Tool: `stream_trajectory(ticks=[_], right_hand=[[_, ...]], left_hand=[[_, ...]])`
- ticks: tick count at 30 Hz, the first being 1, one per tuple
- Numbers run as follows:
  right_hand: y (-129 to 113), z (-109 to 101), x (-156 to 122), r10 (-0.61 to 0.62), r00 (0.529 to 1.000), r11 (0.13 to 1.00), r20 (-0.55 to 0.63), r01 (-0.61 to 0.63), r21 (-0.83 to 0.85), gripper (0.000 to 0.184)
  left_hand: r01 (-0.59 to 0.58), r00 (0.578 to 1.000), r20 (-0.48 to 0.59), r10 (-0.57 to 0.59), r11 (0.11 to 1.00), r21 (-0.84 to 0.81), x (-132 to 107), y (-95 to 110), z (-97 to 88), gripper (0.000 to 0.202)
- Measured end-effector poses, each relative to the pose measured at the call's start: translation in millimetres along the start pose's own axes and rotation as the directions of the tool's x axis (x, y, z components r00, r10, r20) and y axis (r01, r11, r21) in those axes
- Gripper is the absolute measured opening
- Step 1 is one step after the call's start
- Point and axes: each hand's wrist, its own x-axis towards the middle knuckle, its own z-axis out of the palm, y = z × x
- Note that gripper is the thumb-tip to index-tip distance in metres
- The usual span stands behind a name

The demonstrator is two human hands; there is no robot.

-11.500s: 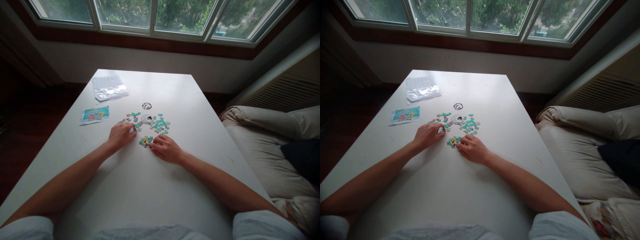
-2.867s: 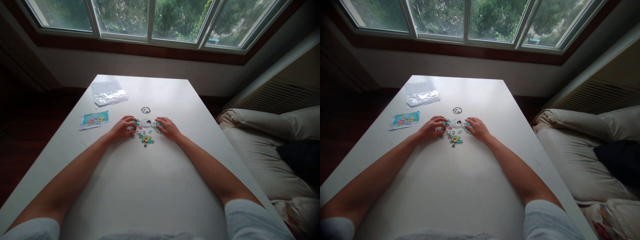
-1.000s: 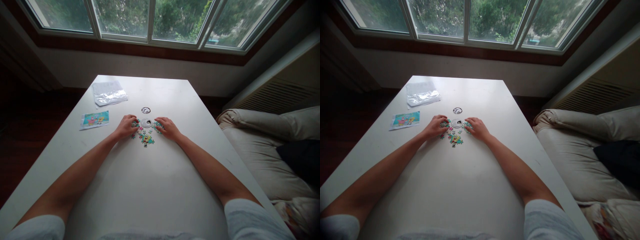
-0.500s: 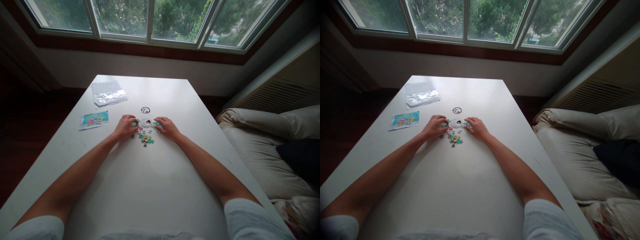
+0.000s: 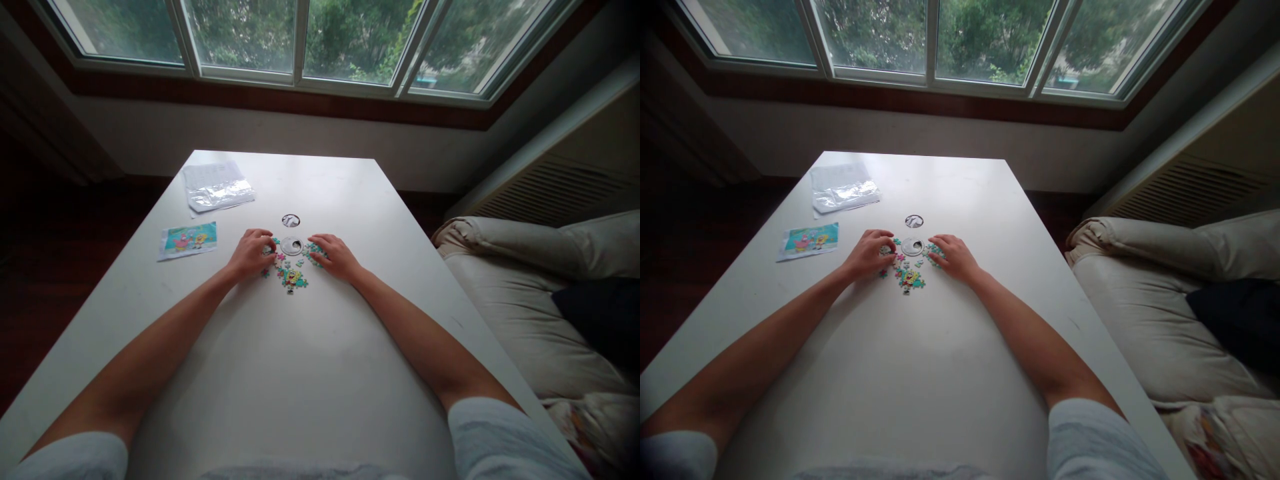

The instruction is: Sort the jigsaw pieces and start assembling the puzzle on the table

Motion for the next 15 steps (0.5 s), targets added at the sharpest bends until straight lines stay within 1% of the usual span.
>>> stream_trajectory(ticks=[3,6,8,11,13,15], right_hand=[[0,0,0,-0.009,1.0,1.0,-0.006,0.009,0.003,0.047],[0,0,-1,-0.009,1.0,1.0,-0.008,0.009,0.005,0.046],[0,-1,-1,-0.007,1.0,1.0,-0.003,0.007,0.005,0.047],[0,-1,-1,-0.011,1.0,1.0,-0.004,0.011,0.004,0.047],[0,0,-1,-0.012,1.0,1.0,-0.005,0.012,0.002,0.046],[0,0,-1,-0.009,1.0,1.0,-0.004,0.009,0.002,0.046]], left_hand=[[0.017,1.0,-0.024,-0.017,1.0,-0.002,1,-5,-10.1,0.014],[0.044,0.998,-0.04,-0.043,0.998,0.039,2,-20,-25.2,0.017],[0.073,0.997,-0.011,-0.072,0.993,0.096,2,-34,-34.8,0.017],[0.097,0.989,0.094,-0.116,0.977,0.19,-1,-51,-45.7,0.017],[0.122,0.981,0.115,-0.154,0.961,0.247,-2,-57,-51.1,0.02],[0.135,0.975,0.135,-0.177,0.953,0.27,-3,-58,-55.8,0.021]])
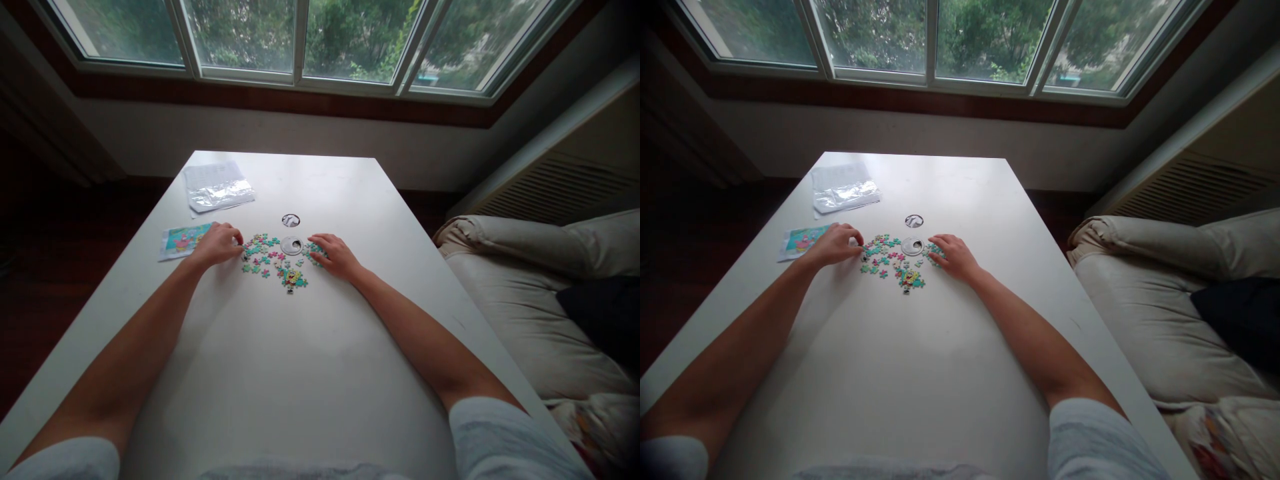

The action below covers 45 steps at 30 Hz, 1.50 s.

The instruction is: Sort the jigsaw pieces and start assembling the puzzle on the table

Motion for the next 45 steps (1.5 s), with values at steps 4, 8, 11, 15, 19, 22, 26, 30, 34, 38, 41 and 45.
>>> stream_trajectory(ticks=[4,8,11,15,19,22,26,30,34,38,41,45], right_hand=[[0,0,0,0.004,1.0,1.0,0.004,-0.004,0.001,0.047],[-1,-1,0,0.002,1.0,1.0,0.003,-0.002,-0.004,0.046],[-1,-1,0,0.002,1.0,1.0,0.0,-0.002,-0.005,0.046],[-1,0,0,0.003,1.0,1.0,0.003,-0.003,-0.002,0.046],[-1,-1,0,-0.002,1.0,1.0,-0.003,0.002,0.002,0.046],[-2,-1,0,-0.001,1.0,1.0,-0.002,0.001,0.002,0.046],[-2,-2,0,0.002,1.0,1.0,-0.002,-0.002,-0.001,0.046],[-1,-2,0,0.006,1.0,1.0,0.006,-0.006,-0.007,0.046],[-1,-1,0,0.005,1.0,1.0,-0.001,-0.005,-0.013,0.045],[-1,-1,1,0.001,1.0,1.0,-0.001,-0.001,-0.014,0.045],[-1,-1,1,0.003,1.0,1.0,0.005,-0.003,-0.022,0.045],[-1,-1,1,0.001,1.0,1.0,0.007,-0.001,-0.022,0.045]], left_hand=[[0.03,0.993,0.117,-0.03,1.0,-0.001,-2,4,-8.3,0.022],[0.094,0.969,0.232,-0.078,0.994,-0.059,-4,6,-11.7,0.025],[0.094,0.96,0.27,-0.068,0.992,-0.084,-5,4,-12.1,0.027],[0.076,0.977,0.201,-0.068,0.997,-0.031,-8,10,-13.7,0.02],[0.0,0.996,0.087,0.002,1.0,-0.013,-10,31,-13.6,0.02],[-0.146,0.984,0.095,0.153,0.986,-0.077,-13,53,-9.2,0.02],[-0.244,0.967,0.058,0.248,0.967,-0.078,-17,77,1.7,0.021],[-0.287,0.956,0.032,0.291,0.954,-0.08,-20,90,10.8,0.022],[-0.333,0.942,0.017,0.334,0.941,-0.062,-20,93,14.0,0.022],[-0.387,0.922,-0.013,0.387,0.922,-0.009,-19,92,16.9,0.023],[-0.39,0.919,-0.054,0.39,0.921,0.016,-16,91,20.0,0.024],[-0.304,0.947,-0.12,0.298,0.952,-0.043,-13,90,21.1,0.02]])
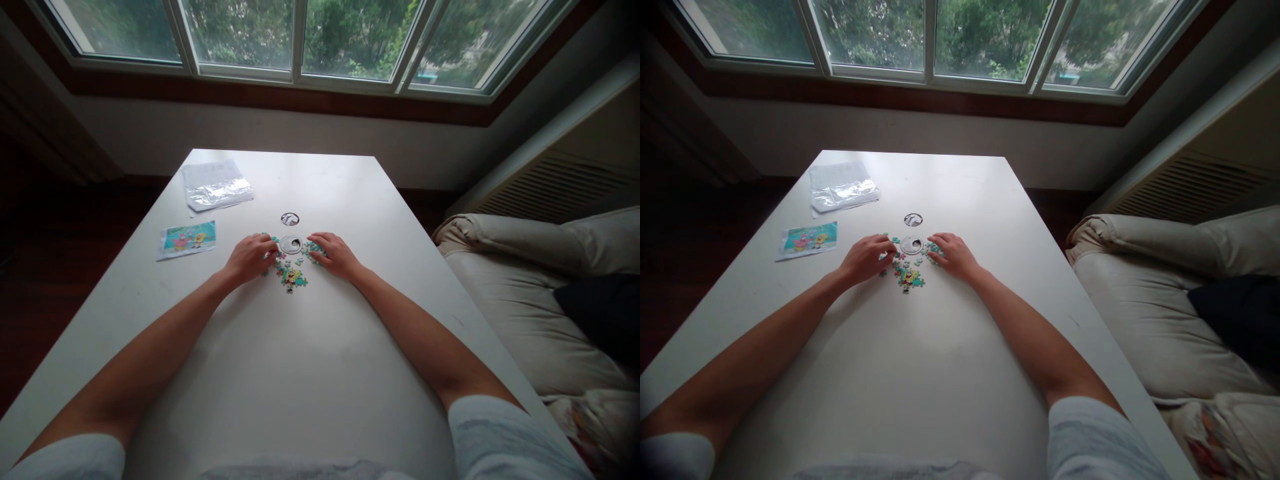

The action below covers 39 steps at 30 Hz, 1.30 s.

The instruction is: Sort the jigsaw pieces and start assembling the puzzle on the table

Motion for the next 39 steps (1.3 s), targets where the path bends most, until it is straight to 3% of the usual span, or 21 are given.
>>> stream_trajectory(ticks=[4,8,17,32,39], right_hand=[[0,-1,0,0.0,1.0,1.0,0.002,0.0,0.003,0.044],[0,0,0,0.007,1.0,1.0,0.003,-0.007,0.0,0.044],[0,0,0,0.012,1.0,1.0,0.003,-0.012,-0.003,0.043],[2,2,0,0.0,1.0,1.0,-0.01,0.0,0.01,0.041],[4,-4,2,0.055,0.995,0.983,-0.082,-0.039,0.179,0.042]], left_hand=[[0.088,0.996,0.017,-0.087,0.994,-0.066,-2,-5,-1.6,0.016],[0.102,0.995,0.017,-0.101,0.992,-0.076,-3,-7,-0.1,0.017],[-0.093,0.995,0.036,0.095,0.994,-0.065,0,10,13.5,0.016],[-0.199,0.98,0.036,0.196,0.955,0.218,1,29,9.0,0.022],[-0.183,0.982,-0.003,0.189,0.952,0.244,3,26,11.1,0.028]])
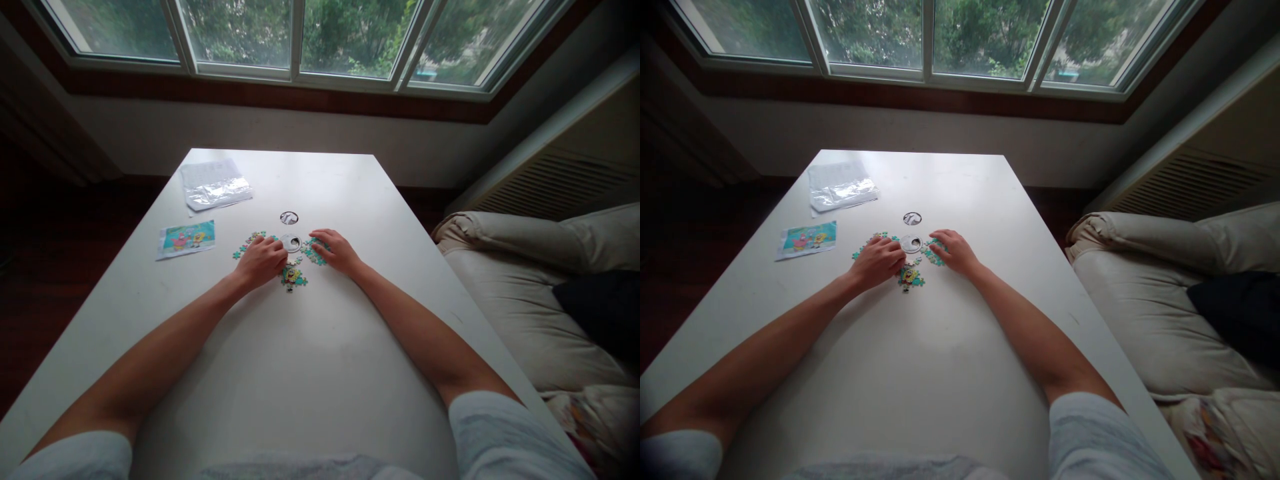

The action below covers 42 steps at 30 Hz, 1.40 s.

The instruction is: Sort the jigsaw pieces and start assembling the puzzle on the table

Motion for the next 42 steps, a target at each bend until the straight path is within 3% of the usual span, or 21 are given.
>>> stream_trajectory(ticks=[5,10,16,23,29,33,37,42], right_hand=[[-1,-5,1,0.072,0.994,0.993,-0.08,-0.063,0.102,0.041],[-7,-13,1,0.116,0.985,0.982,-0.131,-0.095,0.161,0.043],[7,-23,1,0.274,0.937,0.935,-0.218,-0.206,0.289,0.053],[31,-30,3,0.366,0.913,0.848,-0.183,-0.246,0.47,0.06],[32,-33,3,0.387,0.915,0.824,-0.116,-0.286,0.489,0.055],[25,-48,0,0.322,0.946,0.884,0.02,-0.309,0.351,0.043],[15,-69,-9,0.285,0.922,0.954,0.26,-0.298,0.012,0.031],[7,-72,-18,0.307,0.9,0.946,0.31,-0.251,-0.207,0.02]], left_hand=[[0.063,0.998,-0.007,-0.064,0.995,-0.078,0,1,3.4,0.025],[0.058,0.998,0.037,-0.053,0.982,-0.18,0,3,5.4,0.018],[0.062,0.998,0.043,-0.056,0.982,-0.176,1,3,9.3,0.021],[0.194,0.978,-0.022,-0.209,0.94,-0.281,1,-4,21.8,0.022],[0.24,0.965,-0.034,-0.261,0.926,-0.293,0,-4,21.4,0.021],[0.233,0.967,-0.031,-0.254,0.926,-0.296,-3,-3,18.5,0.019],[0.169,0.983,-0.018,-0.185,0.929,-0.33,-9,-7,18.4,0.017],[0.075,0.997,0.003,-0.081,0.921,-0.382,-18,-13,17.7,0.018]])
